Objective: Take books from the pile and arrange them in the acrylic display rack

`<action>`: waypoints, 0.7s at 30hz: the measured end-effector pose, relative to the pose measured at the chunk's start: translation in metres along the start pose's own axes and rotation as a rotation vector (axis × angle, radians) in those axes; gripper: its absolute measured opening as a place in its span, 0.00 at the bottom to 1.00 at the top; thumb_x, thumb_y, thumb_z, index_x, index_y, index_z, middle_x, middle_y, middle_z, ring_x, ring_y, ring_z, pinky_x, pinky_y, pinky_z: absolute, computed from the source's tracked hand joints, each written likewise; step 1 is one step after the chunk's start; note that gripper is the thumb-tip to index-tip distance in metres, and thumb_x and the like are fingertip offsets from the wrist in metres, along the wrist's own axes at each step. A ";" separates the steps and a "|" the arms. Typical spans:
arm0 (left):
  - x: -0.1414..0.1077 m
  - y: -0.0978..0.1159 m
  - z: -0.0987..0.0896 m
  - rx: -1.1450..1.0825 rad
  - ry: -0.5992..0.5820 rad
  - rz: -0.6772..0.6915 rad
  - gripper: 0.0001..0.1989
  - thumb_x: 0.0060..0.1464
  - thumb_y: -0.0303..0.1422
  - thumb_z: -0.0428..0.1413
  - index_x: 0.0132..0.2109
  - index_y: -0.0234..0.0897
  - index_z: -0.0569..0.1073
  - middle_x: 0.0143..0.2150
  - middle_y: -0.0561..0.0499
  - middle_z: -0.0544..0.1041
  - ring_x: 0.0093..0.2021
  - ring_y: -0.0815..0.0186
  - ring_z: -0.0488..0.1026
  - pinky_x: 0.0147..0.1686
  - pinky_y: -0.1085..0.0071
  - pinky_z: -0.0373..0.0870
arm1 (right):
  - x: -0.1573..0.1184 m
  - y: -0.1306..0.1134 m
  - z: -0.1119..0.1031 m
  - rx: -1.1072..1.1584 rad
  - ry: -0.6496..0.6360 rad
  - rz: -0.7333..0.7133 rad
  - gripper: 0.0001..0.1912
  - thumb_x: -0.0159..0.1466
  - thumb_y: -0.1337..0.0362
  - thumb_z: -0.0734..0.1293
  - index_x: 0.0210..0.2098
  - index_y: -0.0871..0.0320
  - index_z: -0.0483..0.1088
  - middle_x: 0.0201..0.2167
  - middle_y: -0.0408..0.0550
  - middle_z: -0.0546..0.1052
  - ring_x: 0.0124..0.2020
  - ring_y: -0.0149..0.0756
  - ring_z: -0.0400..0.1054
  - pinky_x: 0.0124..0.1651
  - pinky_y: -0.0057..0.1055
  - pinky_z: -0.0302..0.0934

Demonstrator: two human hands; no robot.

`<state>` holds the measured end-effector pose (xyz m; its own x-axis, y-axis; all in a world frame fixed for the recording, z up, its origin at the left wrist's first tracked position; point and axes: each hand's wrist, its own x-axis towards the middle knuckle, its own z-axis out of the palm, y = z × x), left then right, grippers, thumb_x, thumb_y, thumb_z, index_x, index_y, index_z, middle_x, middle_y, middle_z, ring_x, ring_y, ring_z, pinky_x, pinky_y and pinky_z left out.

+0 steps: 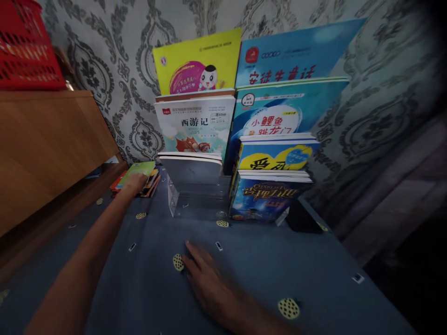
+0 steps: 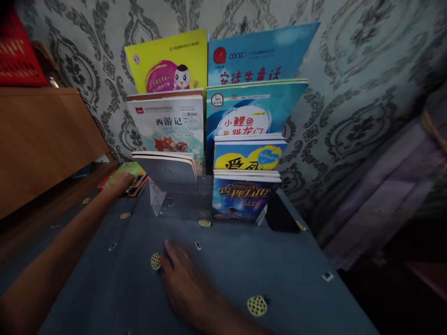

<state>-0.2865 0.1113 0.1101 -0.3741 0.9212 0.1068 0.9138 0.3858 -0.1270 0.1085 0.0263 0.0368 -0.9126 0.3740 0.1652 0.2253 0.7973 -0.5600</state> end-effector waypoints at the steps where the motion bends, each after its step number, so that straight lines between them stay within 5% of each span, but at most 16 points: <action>1: -0.008 0.004 -0.002 0.025 -0.023 -0.007 0.14 0.64 0.38 0.57 0.51 0.33 0.75 0.50 0.44 0.78 0.50 0.58 0.76 0.51 0.54 0.74 | 0.000 0.000 0.001 0.006 0.012 -0.003 0.24 0.71 0.69 0.58 0.65 0.63 0.66 0.71 0.63 0.59 0.70 0.57 0.56 0.68 0.54 0.58; 6: -0.071 0.022 -0.006 0.103 -0.126 0.035 0.15 0.64 0.32 0.50 0.48 0.27 0.77 0.48 0.28 0.79 0.51 0.43 0.76 0.50 0.49 0.68 | -0.001 0.000 0.004 -0.022 0.004 0.026 0.23 0.71 0.70 0.58 0.64 0.64 0.67 0.71 0.65 0.59 0.71 0.57 0.55 0.69 0.53 0.57; 10: -0.114 0.015 -0.010 0.027 -0.255 0.144 0.19 0.61 0.48 0.51 0.43 0.41 0.79 0.42 0.43 0.82 0.44 0.53 0.79 0.41 0.64 0.70 | 0.000 0.000 0.005 -0.028 0.001 0.013 0.23 0.71 0.70 0.58 0.63 0.65 0.67 0.70 0.65 0.60 0.70 0.57 0.56 0.69 0.52 0.58; 13: -0.113 -0.002 -0.014 -0.008 -0.143 0.024 0.23 0.65 0.49 0.43 0.51 0.43 0.75 0.48 0.46 0.81 0.48 0.56 0.78 0.43 0.67 0.70 | 0.001 0.001 0.007 -0.050 -0.010 0.022 0.23 0.70 0.70 0.58 0.64 0.64 0.67 0.71 0.64 0.59 0.70 0.56 0.57 0.69 0.51 0.57; 16: -0.094 -0.017 -0.010 0.039 -0.009 -0.136 0.25 0.65 0.44 0.42 0.60 0.33 0.69 0.61 0.33 0.72 0.61 0.46 0.69 0.53 0.55 0.68 | 0.000 0.001 0.007 -0.047 0.002 0.031 0.23 0.71 0.69 0.58 0.64 0.62 0.67 0.71 0.61 0.59 0.70 0.54 0.57 0.70 0.52 0.57; 21: -0.072 -0.021 0.010 0.007 0.017 -0.148 0.26 0.66 0.41 0.41 0.63 0.29 0.64 0.64 0.33 0.69 0.65 0.52 0.66 0.59 0.59 0.65 | -0.001 -0.003 0.002 -0.026 -0.011 0.030 0.23 0.71 0.68 0.58 0.64 0.63 0.67 0.71 0.63 0.59 0.70 0.56 0.57 0.70 0.52 0.57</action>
<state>-0.2801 0.0378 0.0949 -0.5015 0.8535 0.1415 0.8480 0.5173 -0.1151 0.1080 0.0222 0.0364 -0.9090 0.3928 0.1394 0.2616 0.7980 -0.5429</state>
